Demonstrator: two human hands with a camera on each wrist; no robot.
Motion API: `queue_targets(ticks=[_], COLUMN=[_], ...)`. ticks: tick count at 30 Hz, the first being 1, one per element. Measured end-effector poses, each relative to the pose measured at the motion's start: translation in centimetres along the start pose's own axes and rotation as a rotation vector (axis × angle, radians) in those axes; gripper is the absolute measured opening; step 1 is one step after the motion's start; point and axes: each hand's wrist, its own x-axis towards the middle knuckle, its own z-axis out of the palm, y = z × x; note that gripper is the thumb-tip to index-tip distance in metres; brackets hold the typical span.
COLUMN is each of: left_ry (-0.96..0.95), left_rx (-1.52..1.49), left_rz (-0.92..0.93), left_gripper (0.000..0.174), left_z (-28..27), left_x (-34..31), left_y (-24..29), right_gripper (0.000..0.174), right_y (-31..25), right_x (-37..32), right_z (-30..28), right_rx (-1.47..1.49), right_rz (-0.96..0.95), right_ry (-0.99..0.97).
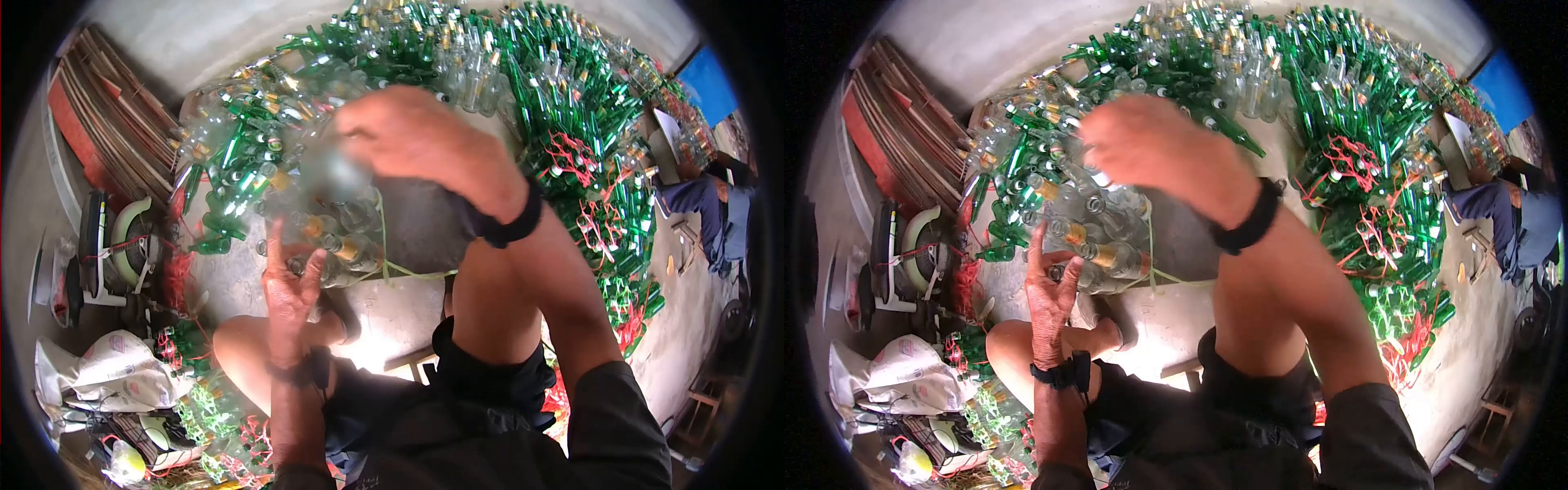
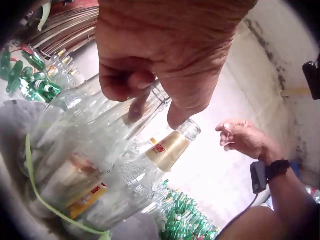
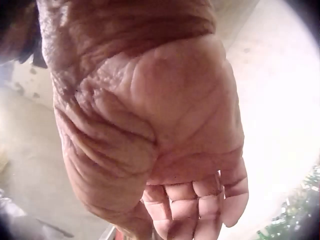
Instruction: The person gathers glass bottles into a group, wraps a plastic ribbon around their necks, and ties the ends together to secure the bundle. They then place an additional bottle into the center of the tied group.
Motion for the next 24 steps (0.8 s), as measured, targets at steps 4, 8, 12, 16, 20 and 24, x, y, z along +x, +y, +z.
queue_targets(ticks=[4, 8, 12, 16, 20, 24], left_ry=[-0.005, -0.030, -0.032, -0.021, -0.031, -0.027], left_rx=[0.026, 0.057, 0.070, 0.077, 0.128, 0.111], left_rz=[-0.038, -0.054, -0.075, -0.076, -0.082, -0.052], left_gripper=[0.077, 0.073, 0.070, 0.070, 0.072, 0.073], left_z=[-0.1, -0.4, -0.4, 0.0, -0.1, 0.0], left_x=[0.1, -0.9, -0.8, 0.3, 0.0, 0.1], left_y=[0.0, 0.7, 0.8, 0.6, 1.0, 1.0], right_gripper=[0.025, 0.031, 0.032, 0.031, 0.044, 0.053], right_y=[4.5, 8.2, 15.5, 22.4, 19.7, 18.8], right_x=[-0.2, -2.6, -6.7, -14.2, -20.7, -23.9], right_z=[-4.3, -6.6, -7.2, -5.0, -1.8, 0.6], right_rx=[0.130, 0.338, 0.112, -0.221, -0.434, -0.464], right_rz=[0.328, 0.473, 0.564, 0.506, 0.857, 1.007], right_ry=[-0.081, 0.077, -0.076, -0.209, -0.287, -0.345])
